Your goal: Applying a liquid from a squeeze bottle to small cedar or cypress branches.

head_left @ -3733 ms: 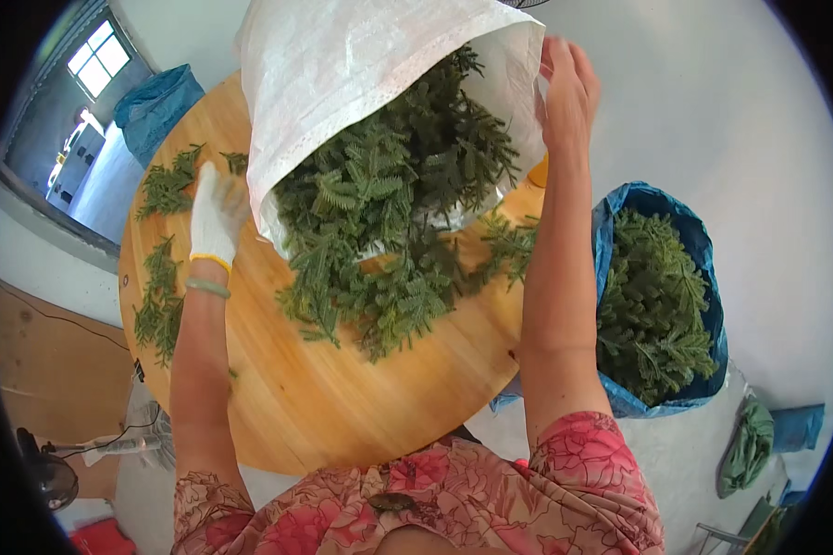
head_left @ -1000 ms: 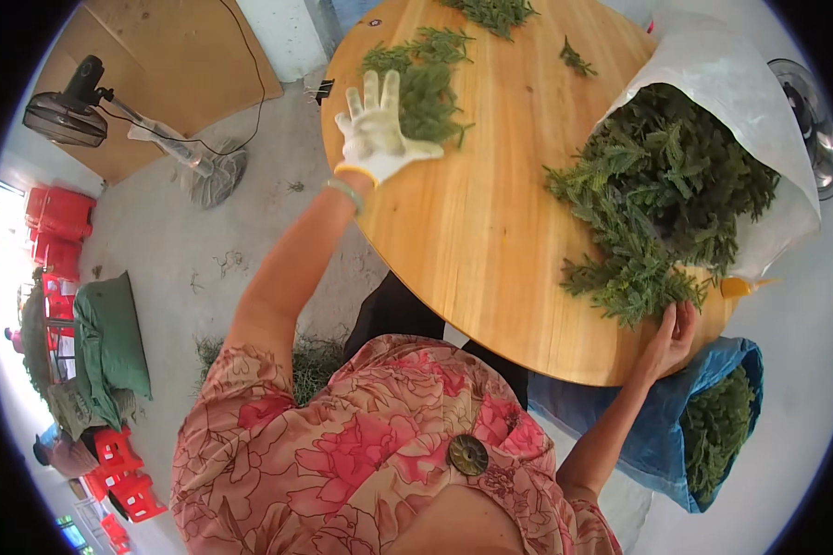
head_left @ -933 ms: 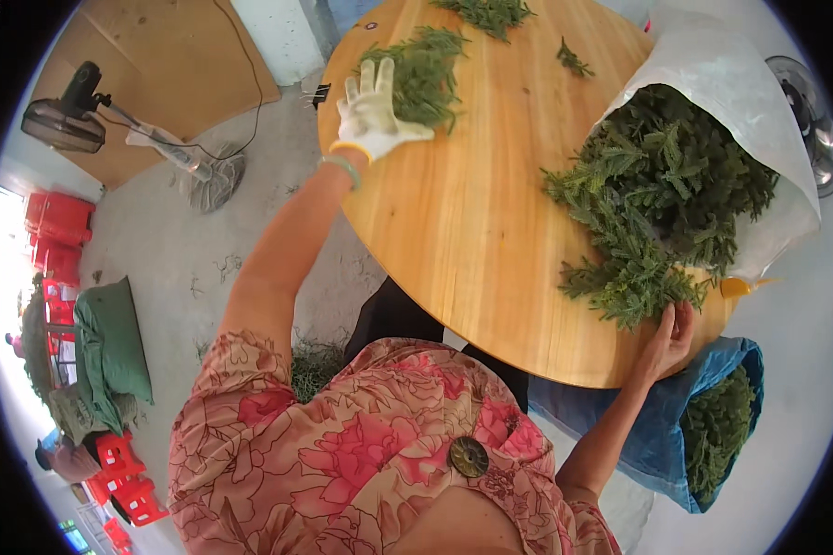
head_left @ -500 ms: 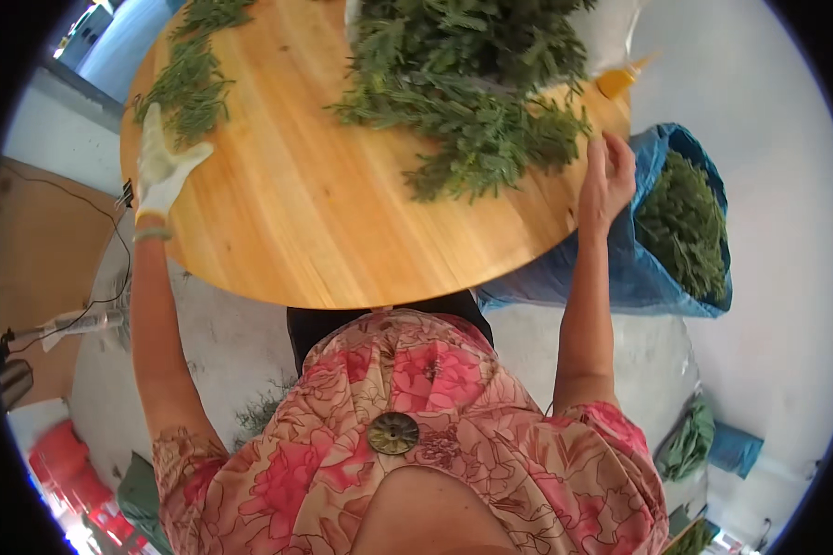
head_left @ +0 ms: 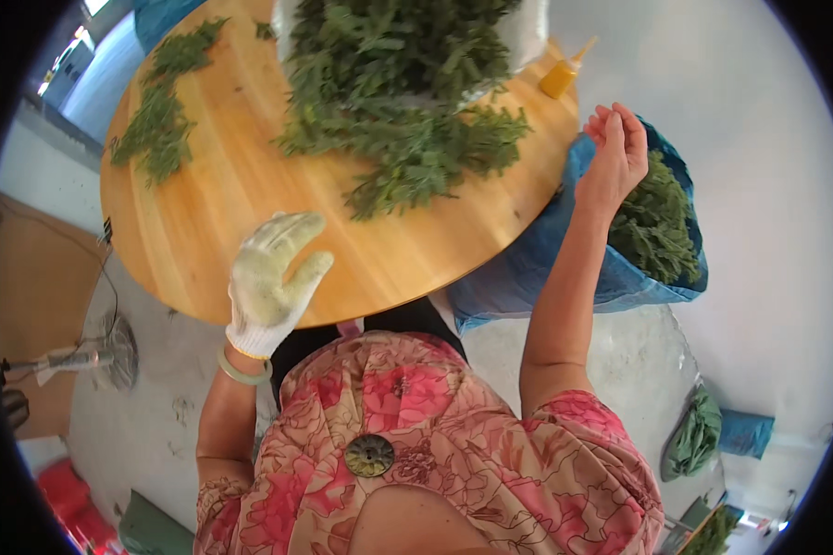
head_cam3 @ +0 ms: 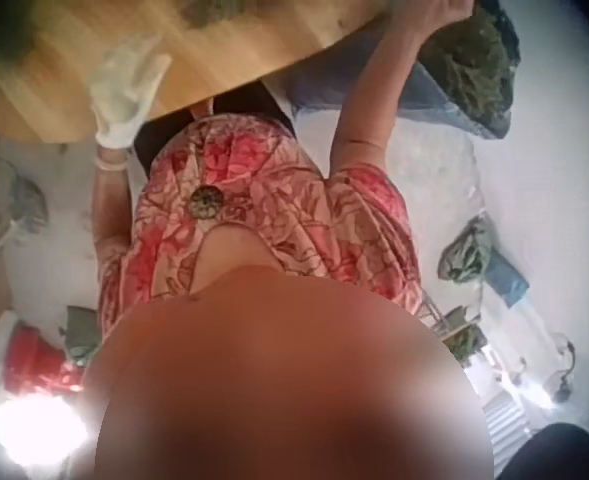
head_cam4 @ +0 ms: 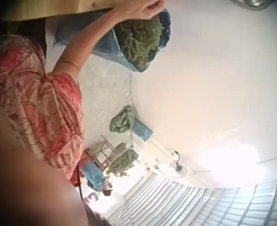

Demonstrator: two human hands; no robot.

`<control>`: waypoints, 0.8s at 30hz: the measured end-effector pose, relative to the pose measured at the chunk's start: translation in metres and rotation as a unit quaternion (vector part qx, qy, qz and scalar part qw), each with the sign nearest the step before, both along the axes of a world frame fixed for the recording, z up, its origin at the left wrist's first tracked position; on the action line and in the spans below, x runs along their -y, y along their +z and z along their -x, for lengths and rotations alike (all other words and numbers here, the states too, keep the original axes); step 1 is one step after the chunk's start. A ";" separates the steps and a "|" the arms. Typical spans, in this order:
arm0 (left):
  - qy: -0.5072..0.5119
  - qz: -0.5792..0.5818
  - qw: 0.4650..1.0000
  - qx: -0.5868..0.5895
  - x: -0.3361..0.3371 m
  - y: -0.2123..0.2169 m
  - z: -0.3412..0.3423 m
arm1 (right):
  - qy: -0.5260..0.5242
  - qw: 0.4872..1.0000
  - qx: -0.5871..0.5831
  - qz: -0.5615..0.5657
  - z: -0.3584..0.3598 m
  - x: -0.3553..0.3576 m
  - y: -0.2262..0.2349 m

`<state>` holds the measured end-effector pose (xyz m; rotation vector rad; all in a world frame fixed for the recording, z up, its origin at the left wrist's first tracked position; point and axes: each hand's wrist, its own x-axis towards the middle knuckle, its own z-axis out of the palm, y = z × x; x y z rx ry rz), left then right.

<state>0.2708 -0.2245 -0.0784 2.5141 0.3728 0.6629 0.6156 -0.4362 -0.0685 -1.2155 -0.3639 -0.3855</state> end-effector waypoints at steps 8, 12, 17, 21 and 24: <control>-0.001 0.044 0.999 0.010 0.013 0.008 -0.023 | -0.094 0.937 -0.334 0.031 -0.254 0.006 -0.063; 0.068 0.041 0.995 -0.057 0.009 -0.004 -0.014 | -0.182 0.908 -0.262 0.273 -0.242 -0.041 -0.101; 0.060 -0.041 0.996 -0.056 0.012 -0.022 -0.032 | -0.162 0.903 -0.173 0.358 -0.241 -0.063 -0.120; 0.047 -0.074 0.996 -0.030 0.013 -0.035 -0.077 | -0.157 0.915 -0.161 0.336 -0.240 -0.067 -0.132; 0.064 -0.019 0.990 -0.122 0.005 -0.046 -0.082 | -0.197 0.913 -0.129 0.333 -0.235 -0.070 -0.140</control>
